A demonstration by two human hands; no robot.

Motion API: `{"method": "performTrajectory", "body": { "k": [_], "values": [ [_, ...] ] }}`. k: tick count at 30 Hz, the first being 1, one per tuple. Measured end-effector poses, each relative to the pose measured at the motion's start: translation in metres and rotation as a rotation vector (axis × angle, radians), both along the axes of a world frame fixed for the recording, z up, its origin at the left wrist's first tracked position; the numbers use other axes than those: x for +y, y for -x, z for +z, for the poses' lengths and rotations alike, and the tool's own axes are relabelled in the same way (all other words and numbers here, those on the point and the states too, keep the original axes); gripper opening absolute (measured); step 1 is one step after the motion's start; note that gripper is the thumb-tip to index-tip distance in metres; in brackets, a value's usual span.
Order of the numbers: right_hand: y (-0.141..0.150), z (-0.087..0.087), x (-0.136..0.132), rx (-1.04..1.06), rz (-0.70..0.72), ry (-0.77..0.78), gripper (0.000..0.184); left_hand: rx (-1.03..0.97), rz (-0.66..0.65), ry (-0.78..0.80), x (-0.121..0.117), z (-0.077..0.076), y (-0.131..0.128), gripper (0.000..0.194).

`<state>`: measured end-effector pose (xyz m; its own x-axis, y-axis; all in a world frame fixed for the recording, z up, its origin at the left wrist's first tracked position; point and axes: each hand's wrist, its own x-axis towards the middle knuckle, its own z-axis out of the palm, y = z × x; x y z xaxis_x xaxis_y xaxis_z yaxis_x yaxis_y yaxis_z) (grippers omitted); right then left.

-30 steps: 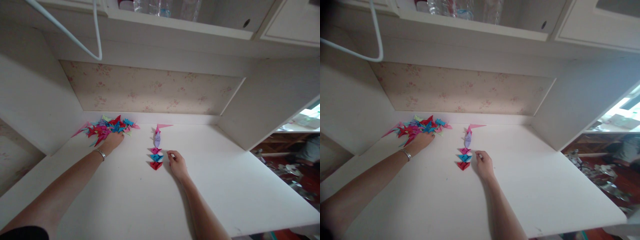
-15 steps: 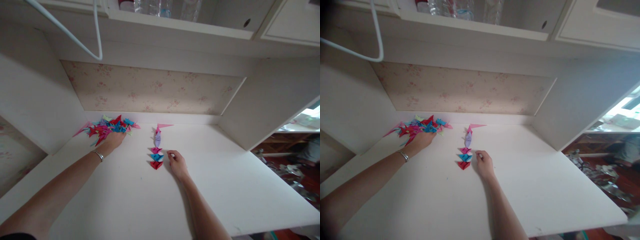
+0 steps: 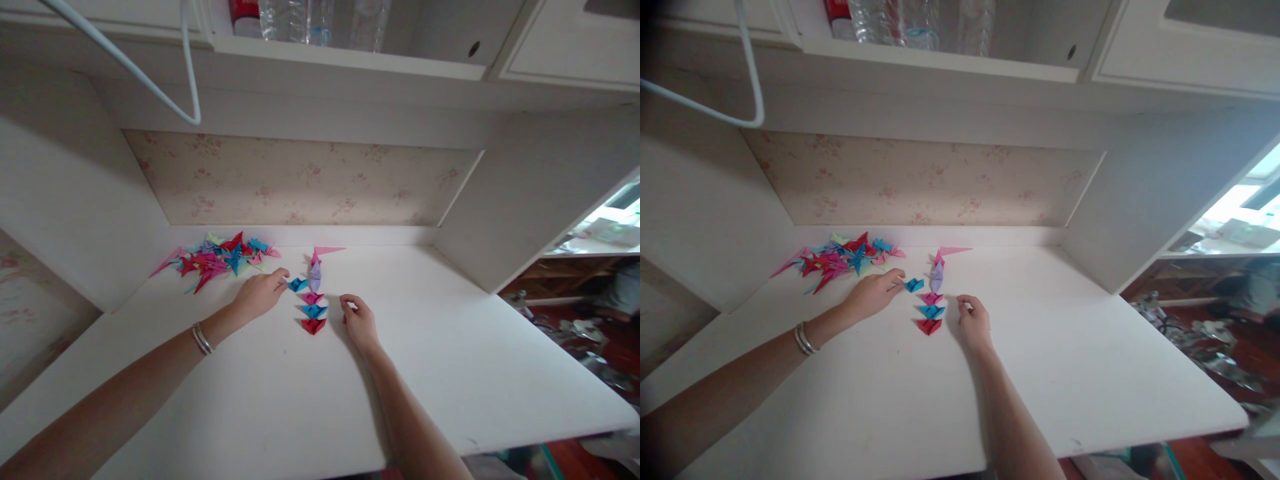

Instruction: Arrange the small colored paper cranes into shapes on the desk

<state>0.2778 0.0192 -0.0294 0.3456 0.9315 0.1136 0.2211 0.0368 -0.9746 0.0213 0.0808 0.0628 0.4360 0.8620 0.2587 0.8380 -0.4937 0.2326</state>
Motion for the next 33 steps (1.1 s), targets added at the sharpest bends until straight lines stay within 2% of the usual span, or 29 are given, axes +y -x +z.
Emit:
{"method": "performTrajectory", "body": {
  "k": [3, 6, 14, 22, 33],
  "values": [
    [-0.003, -0.001, 0.001, 0.126, -0.092, 0.000, 0.042, -0.117, -0.081, 0.057, -0.005, 0.005, -0.024, 0.024],
    [-0.007, -0.003, 0.003, 0.221, -0.187, -0.015, 0.043, -0.126, -0.143, 0.077, -0.006, 0.005, -0.048, 0.023],
    [-0.018, 0.000, 0.009, 0.395, -0.332, -0.074, 0.031, -0.057, -0.114, 0.034, 0.004, -0.011, -0.099, 0.025],
    [-0.020, 0.000, 0.013, 0.393, -0.317, -0.065, 0.029, 0.036, -0.084, 0.107, 0.016, -0.025, -0.106, 0.025],
    [-0.017, 0.003, 0.012, 0.453, -0.304, -0.066, 0.032, 0.120, -0.042, 0.127, 0.011, -0.023, -0.109, 0.027]
  ]
}}
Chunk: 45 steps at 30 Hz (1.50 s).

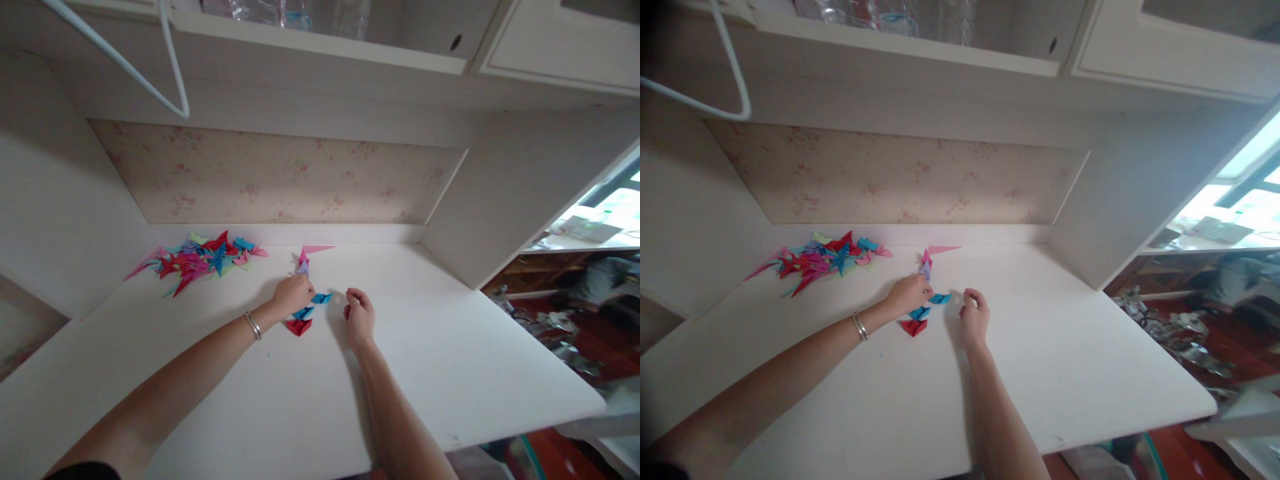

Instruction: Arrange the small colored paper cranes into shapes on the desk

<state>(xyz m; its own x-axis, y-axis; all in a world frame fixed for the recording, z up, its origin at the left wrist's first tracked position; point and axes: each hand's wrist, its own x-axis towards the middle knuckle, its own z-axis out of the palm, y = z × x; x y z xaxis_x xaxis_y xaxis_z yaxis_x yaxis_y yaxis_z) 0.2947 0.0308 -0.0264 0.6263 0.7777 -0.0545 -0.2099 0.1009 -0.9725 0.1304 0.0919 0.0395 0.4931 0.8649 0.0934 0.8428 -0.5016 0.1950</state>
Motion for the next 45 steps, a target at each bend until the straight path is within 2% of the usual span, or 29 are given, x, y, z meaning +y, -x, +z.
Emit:
{"method": "performTrajectory", "body": {
  "k": [9, 12, 15, 19, 25, 28, 31, 34, 36, 38, 40, 42, 45],
  "values": [
    [0.000, 0.004, -0.001, 0.024, 0.022, -0.002, 0.034, -0.028, -0.027, -0.012, -0.006, 0.011, 0.006, 0.029],
    [-0.001, 0.004, -0.002, 0.026, 0.027, 0.002, 0.033, -0.118, -0.008, -0.032, -0.010, 0.017, 0.020, 0.030],
    [-0.002, 0.002, -0.002, 0.019, 0.031, 0.010, 0.032, -0.244, 0.037, -0.028, -0.018, 0.018, 0.045, 0.030],
    [-0.002, -0.001, -0.003, 0.006, 0.031, 0.013, 0.031, -0.450, 0.102, 0.051, -0.036, 0.005, 0.088, 0.029],
    [0.000, 0.000, -0.005, 0.004, 0.046, -0.007, 0.032, -0.751, 0.375, 0.262, -0.071, -0.028, 0.141, 0.040],
    [0.003, 0.000, -0.007, -0.007, 0.044, -0.002, 0.031, -0.833, 0.471, 0.370, -0.081, -0.037, 0.152, 0.043],
    [0.005, 0.001, -0.011, -0.066, 0.032, 0.020, 0.028, -0.890, 0.469, 0.465, -0.083, -0.040, 0.156, 0.044],
    [0.012, 0.008, -0.019, -0.284, -0.019, 0.052, 0.025, -0.909, 0.426, 0.513, -0.081, -0.040, 0.158, 0.044],
    [0.024, 0.020, -0.021, -0.492, -0.016, -0.003, 0.020, -0.896, 0.406, 0.530, -0.079, -0.040, 0.159, 0.043],
    [0.045, 0.035, -0.019, -0.665, 0.081, -0.116, 0.015, -0.884, 0.393, 0.549, -0.078, -0.039, 0.161, 0.042],
    [0.073, 0.051, -0.009, -0.794, 0.260, -0.199, 0.014, -0.881, 0.396, 0.567, -0.078, -0.038, 0.162, 0.041],
    [0.107, 0.064, 0.007, -0.916, 0.453, -0.233, 0.014, -0.889, 0.403, 0.574, -0.077, -0.037, 0.162, 0.041],
    [0.158, 0.072, 0.040, -1.061, 0.700, -0.243, 0.019, -0.909, 0.377, 0.572, -0.076, -0.038, 0.163, 0.041]
  ]
}}
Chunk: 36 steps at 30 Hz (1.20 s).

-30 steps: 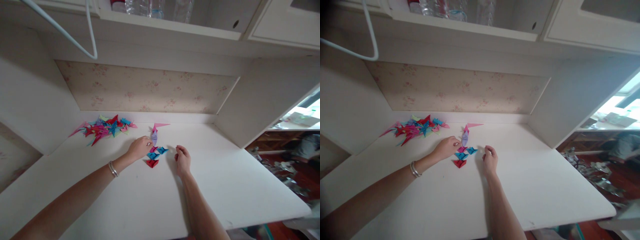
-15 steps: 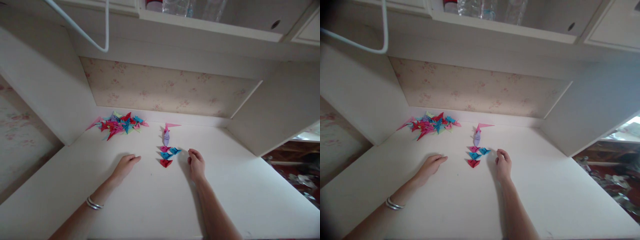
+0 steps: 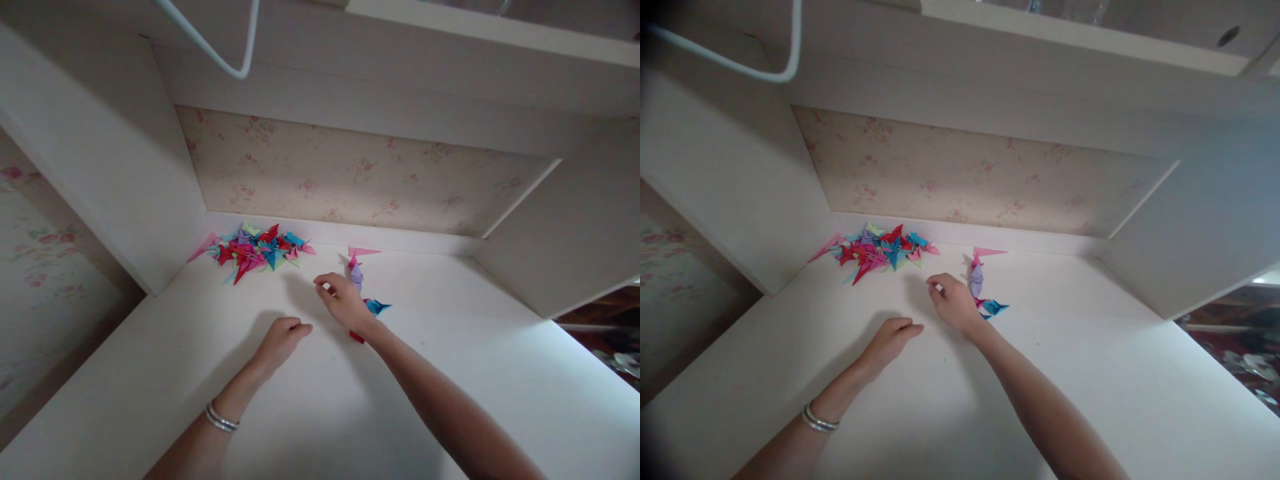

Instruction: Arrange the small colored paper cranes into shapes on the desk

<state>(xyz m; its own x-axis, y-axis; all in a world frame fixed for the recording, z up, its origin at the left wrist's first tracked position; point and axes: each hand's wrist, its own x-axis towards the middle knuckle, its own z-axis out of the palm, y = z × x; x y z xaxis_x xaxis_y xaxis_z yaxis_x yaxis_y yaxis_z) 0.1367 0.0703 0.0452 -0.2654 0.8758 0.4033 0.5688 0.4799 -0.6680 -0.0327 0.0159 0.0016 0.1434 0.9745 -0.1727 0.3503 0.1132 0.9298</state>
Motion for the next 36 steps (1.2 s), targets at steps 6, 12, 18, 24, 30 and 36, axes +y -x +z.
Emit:
{"method": "performTrajectory", "body": {
  "k": [6, 12, 18, 24, 30, 36],
  "values": [
    [0.090, 0.001, 0.059, -0.361, 0.076, 0.052, 0.023, -0.011, -0.017, -0.006, 0.001, -0.001, 0.000, 0.041],
    [0.149, 0.000, 0.085, -0.573, 0.055, -0.093, 0.032, 0.017, -0.031, -0.024, 0.005, -0.010, -0.001, 0.035],
    [0.166, 0.005, 0.108, -0.715, 0.129, -0.408, 0.032, 0.032, -0.064, -0.036, 0.009, -0.018, 0.000, 0.030],
    [0.169, 0.007, 0.127, -0.957, 0.355, -0.461, 0.025, 0.035, -0.072, -0.038, 0.010, -0.019, 0.002, 0.036],
    [0.166, 0.013, 0.122, -1.015, 0.393, -0.528, 0.026, 0.008, -0.077, -0.072, 0.009, -0.019, 0.002, 0.036],
    [0.160, 0.006, 0.117, -1.038, 0.392, -0.430, 0.023, 0.028, -0.074, -0.092, 0.009, -0.015, 0.001, 0.034]
  ]
}}
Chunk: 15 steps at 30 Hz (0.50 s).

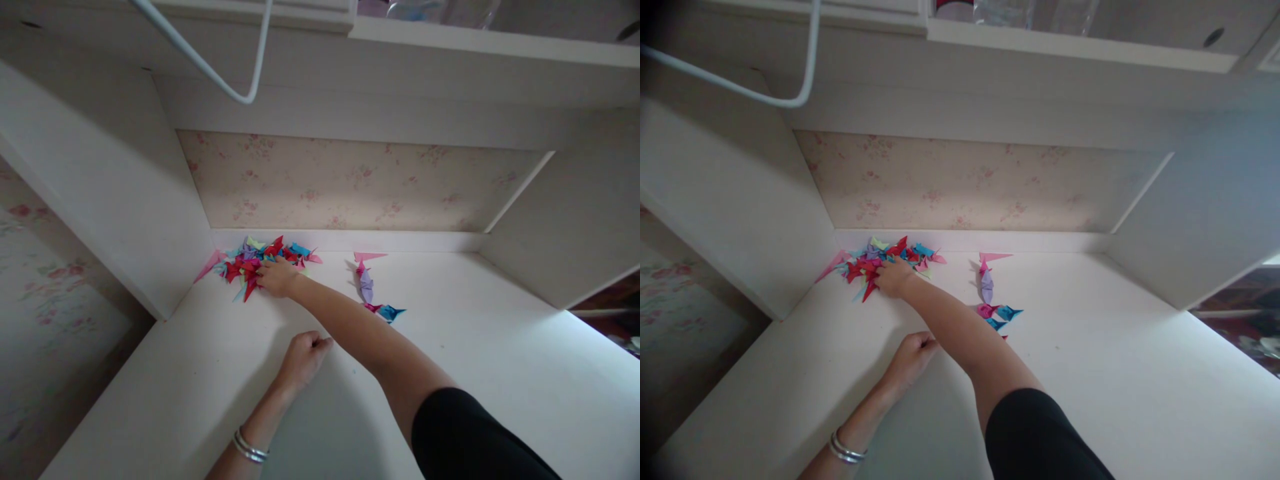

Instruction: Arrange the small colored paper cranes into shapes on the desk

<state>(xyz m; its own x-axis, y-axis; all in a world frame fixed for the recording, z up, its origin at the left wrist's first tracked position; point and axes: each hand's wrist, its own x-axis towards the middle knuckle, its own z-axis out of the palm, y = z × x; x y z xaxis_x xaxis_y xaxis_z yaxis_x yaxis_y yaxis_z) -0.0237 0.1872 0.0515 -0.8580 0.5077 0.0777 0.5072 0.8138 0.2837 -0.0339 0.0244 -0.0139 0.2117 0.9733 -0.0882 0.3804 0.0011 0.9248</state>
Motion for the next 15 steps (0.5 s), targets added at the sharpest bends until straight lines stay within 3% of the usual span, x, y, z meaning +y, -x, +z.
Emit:
{"method": "performTrajectory", "body": {
  "k": [8, 15],
  "values": [
    [-0.005, -0.002, -0.009, 0.058, -0.051, -0.027, 0.021, 0.000, 0.020, -0.012, 0.001, -0.004, -0.002, 0.034],
    [-0.019, 0.016, -0.025, 0.252, -0.061, -0.024, 0.021, 0.011, 0.034, -0.019, -0.001, -0.006, -0.002, 0.040]
  ]
}}
